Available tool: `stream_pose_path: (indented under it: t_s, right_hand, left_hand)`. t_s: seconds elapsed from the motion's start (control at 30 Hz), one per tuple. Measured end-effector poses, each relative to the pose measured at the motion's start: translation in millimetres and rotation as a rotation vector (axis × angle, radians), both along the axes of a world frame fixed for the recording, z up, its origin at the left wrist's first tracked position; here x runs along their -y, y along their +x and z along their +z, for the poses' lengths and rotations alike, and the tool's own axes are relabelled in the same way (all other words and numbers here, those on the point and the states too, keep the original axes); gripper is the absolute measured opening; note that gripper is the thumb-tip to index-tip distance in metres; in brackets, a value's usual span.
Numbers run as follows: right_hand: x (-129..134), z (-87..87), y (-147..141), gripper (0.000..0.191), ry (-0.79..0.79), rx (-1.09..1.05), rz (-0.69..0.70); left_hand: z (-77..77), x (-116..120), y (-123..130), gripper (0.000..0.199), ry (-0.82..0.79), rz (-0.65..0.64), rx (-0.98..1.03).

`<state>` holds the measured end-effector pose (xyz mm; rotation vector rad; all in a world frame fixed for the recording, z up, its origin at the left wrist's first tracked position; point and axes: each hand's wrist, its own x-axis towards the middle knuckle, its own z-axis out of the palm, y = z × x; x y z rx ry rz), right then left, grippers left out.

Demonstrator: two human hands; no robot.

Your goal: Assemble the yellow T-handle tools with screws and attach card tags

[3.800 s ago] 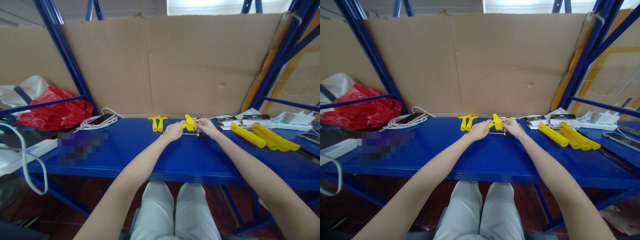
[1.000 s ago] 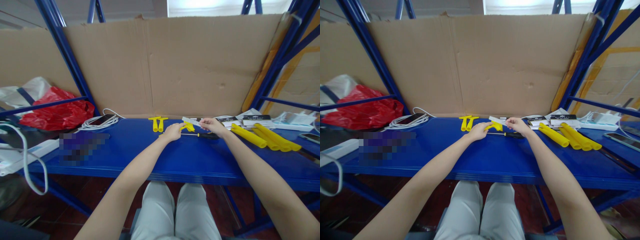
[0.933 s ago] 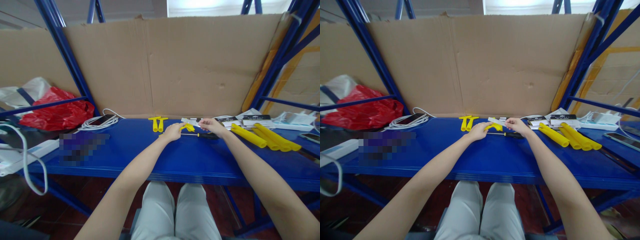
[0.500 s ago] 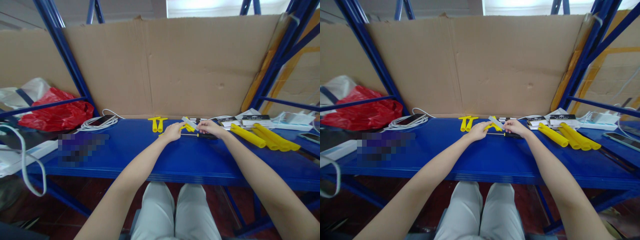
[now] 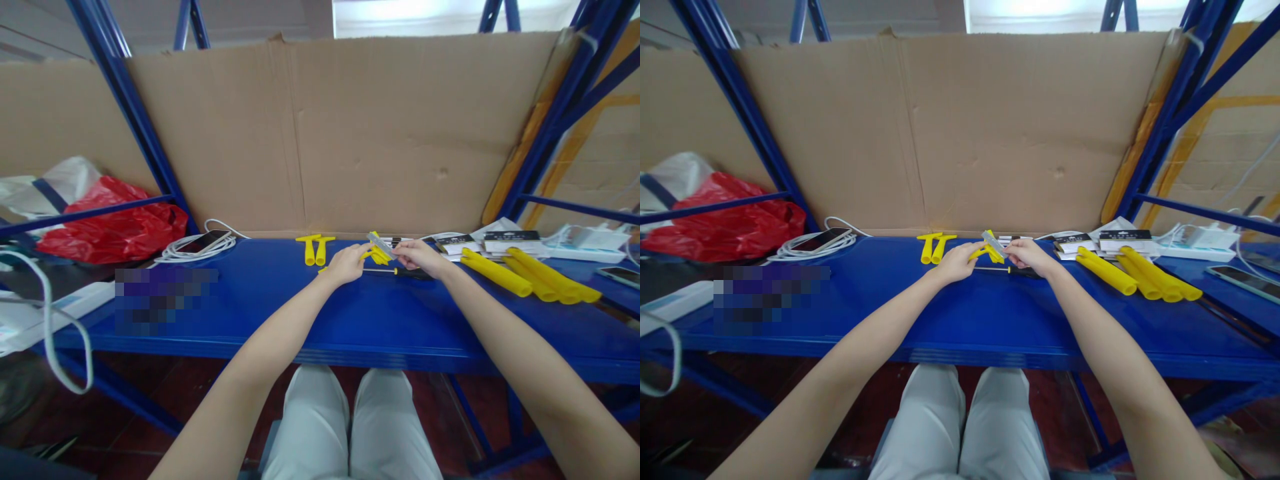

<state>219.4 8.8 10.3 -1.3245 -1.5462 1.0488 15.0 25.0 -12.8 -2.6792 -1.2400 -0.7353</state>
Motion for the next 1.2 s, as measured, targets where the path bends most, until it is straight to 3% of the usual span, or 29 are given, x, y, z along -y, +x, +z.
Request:
stream_pose_path:
  t_s: [0.17, 0.63, 0.83, 1.2]
  right_hand:
    - [1.3, -0.2, -6.8, 0.031, 0.051, 0.025, -0.098]
    - [5.4, -1.7, -10.4, 0.025, -0.065, -0.059, -0.046]
    - [6.4, -2.0, -9.3, 0.025, -0.128, -0.132, 0.004]
    - [0.8, -5.7, -5.9, 0.029, -0.095, -0.133, 0.026]
  left_hand:
    - [-3.1, -4.1, -0.7, 0.053, 0.020, -0.026, 0.028]
    - [-3.6, -5.5, -0.3, 0.053, 0.058, -0.122, 0.028]
    - [-2.0, -5.3, -1.4, 0.051, 0.114, -0.113, -0.056]
    - [0.7, -0.6, -1.3, 0.051, 0.129, -0.069, -0.154]
